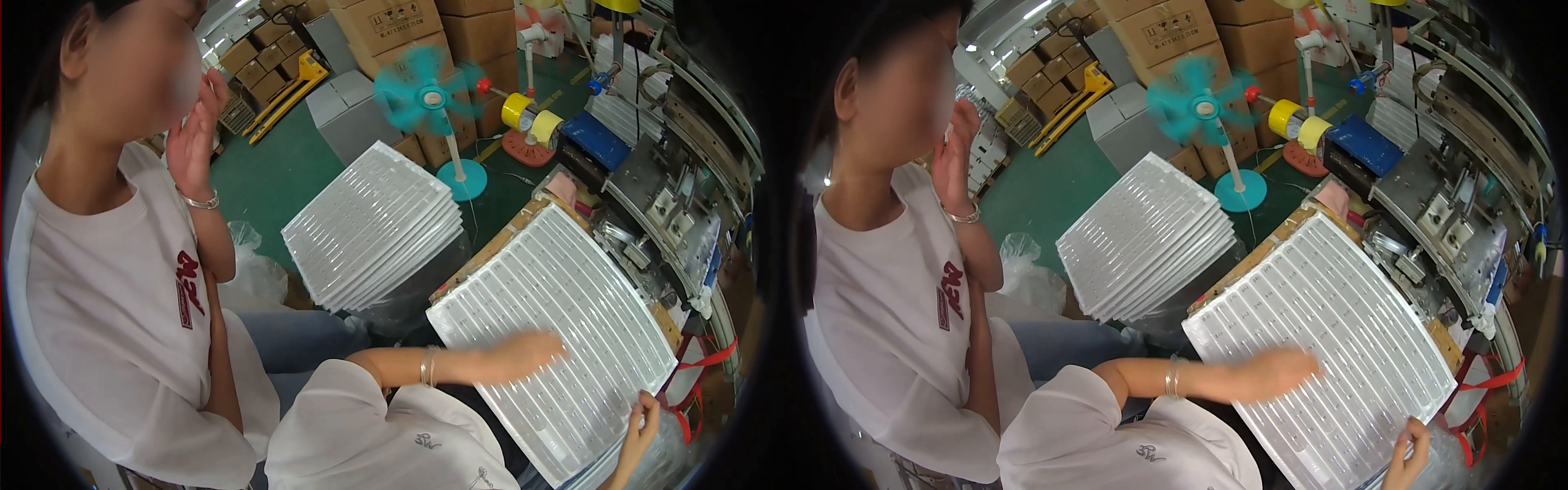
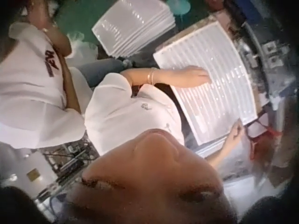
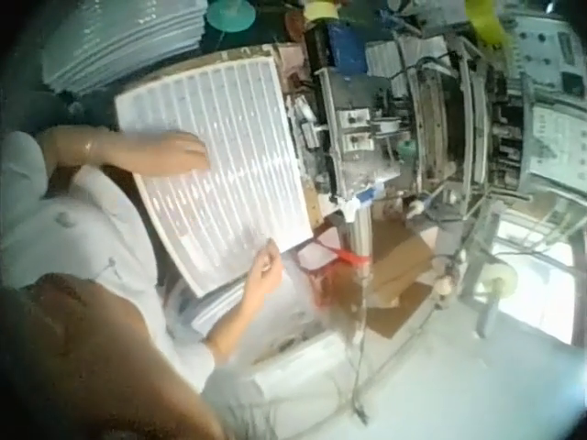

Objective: The recorder is assembling LED light strips into a plastic frame or tray at a manufacturing workstation.

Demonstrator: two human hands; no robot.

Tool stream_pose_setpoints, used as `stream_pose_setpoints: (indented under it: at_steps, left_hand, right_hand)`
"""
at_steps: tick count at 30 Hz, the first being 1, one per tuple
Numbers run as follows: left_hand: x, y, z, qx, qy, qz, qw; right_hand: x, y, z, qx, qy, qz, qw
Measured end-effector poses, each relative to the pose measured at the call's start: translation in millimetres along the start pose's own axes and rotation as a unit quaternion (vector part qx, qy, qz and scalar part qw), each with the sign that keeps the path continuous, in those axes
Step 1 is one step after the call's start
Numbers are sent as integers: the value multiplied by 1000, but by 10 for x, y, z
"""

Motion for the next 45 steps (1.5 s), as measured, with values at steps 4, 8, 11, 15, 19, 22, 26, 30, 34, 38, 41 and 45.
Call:
stream_pose_setpoints:
  at_steps: [4, 8, 11, 15, 19, 22, 26, 30, 34, 38, 41, 45]
  left_hand:
    - [-951, 899, 117, -235, -133, 84, 959]
    - [-1084, 1713, -103, -293, -132, 56, 945]
    - [-951, 1993, -269, -330, -44, 33, 942]
    - [-855, 1899, -126, -397, -23, -111, 911]
    - [-791, 2009, -129, -413, -55, -197, 888]
    - [-791, 1977, -120, -416, -7, -156, 896]
    - [-790, 2051, -95, -401, 6, -143, 905]
    - [-793, 2066, -28, -384, 2, -109, 917]
    - [-785, 2093, -40, -370, -21, -95, 924]
    - [-804, 2087, 9, -362, -38, -96, 927]
    - [-800, 2094, -1, -360, -43, -95, 927]
    - [-852, 2140, -15, -350, -62, -86, 931]
  right_hand:
    - [-557, -604, -120, 4, -105, 138, 985]
    - [-614, -665, -333, 37, -238, 216, 946]
    - [-479, -923, -333, 68, -216, 270, 936]
    - [-526, -1162, -607, 76, -245, 324, 910]
    - [-402, -1358, -739, 141, -279, 436, 844]
    - [-281, -1450, -774, 196, -272, 495, 801]
    - [-103, -1282, -741, 196, -237, 537, 785]
    - [-84, -1341, -735, 167, -282, 563, 758]
    - [16, -1168, -742, 143, -299, 533, 778]
    - [81, -937, -702, 97, -305, 454, 832]
    - [112, -886, -689, 102, -310, 449, 831]
    - [152, -880, -681, 100, -254, 476, 836]
Point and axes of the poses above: each hand's wrist, its own z-axis towards the middle knuckle, its own x-axis out of the palm, y = z × x, the point moved 5 cm from there along z, towards the middle knuckle, and after that the axes turned 12 degrees about z, right-handed, at the moved point
